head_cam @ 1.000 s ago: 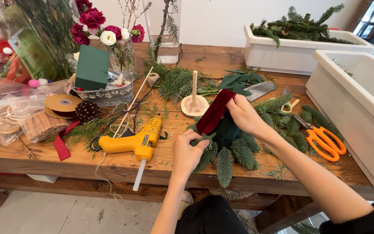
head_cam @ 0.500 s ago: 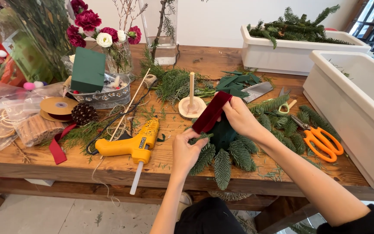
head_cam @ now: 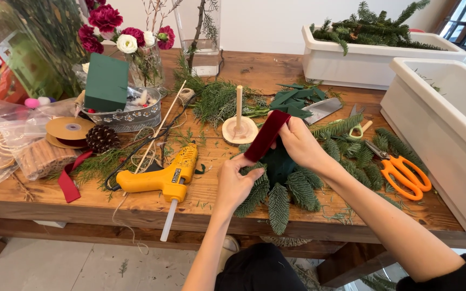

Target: The person trims pine branches from a small Christmas tree using orange shears and arranges the cut pieces onto a green floral foam base on a wooden table. The person alternates between trimming the tree on the floor and arranging the branches on the table.

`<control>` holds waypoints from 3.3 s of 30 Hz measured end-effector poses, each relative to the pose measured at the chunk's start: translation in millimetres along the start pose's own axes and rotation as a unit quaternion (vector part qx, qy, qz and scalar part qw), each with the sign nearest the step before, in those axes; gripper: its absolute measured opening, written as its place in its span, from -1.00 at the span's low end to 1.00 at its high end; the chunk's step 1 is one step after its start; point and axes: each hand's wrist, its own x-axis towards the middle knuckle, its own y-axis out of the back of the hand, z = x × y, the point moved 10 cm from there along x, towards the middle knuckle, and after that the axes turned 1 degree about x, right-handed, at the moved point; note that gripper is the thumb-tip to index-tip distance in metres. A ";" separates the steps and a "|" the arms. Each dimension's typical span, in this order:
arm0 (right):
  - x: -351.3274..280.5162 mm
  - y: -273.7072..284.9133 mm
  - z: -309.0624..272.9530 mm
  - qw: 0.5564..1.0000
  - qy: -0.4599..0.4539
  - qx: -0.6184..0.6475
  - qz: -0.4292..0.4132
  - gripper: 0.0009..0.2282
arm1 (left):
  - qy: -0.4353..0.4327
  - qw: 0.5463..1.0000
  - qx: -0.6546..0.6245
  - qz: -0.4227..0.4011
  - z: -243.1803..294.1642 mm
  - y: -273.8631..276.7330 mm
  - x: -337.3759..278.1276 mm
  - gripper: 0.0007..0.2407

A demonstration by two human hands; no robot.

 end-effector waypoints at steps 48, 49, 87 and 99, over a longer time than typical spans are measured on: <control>-0.2 27.3 -22.7 0.989 0.004 0.055 -0.138 -0.73 | -0.020 0.974 0.223 -0.029 27.1 -5.7 -20.8 -0.71; -1.1 26.7 -22.5 0.989 0.003 0.057 -0.138 -0.73 | -0.018 0.974 0.224 -0.030 22.4 -8.8 -19.7 -0.71; -0.6 71.1 -23.4 0.998 0.012 0.037 0.054 -0.81 | -0.045 0.980 0.179 0.074 39.5 52.5 -37.7 -0.84; -15.0 97.4 -13.5 0.977 -0.062 -0.199 -0.032 -0.68 | 0.012 0.984 0.178 0.014 53.5 25.5 -49.3 -0.83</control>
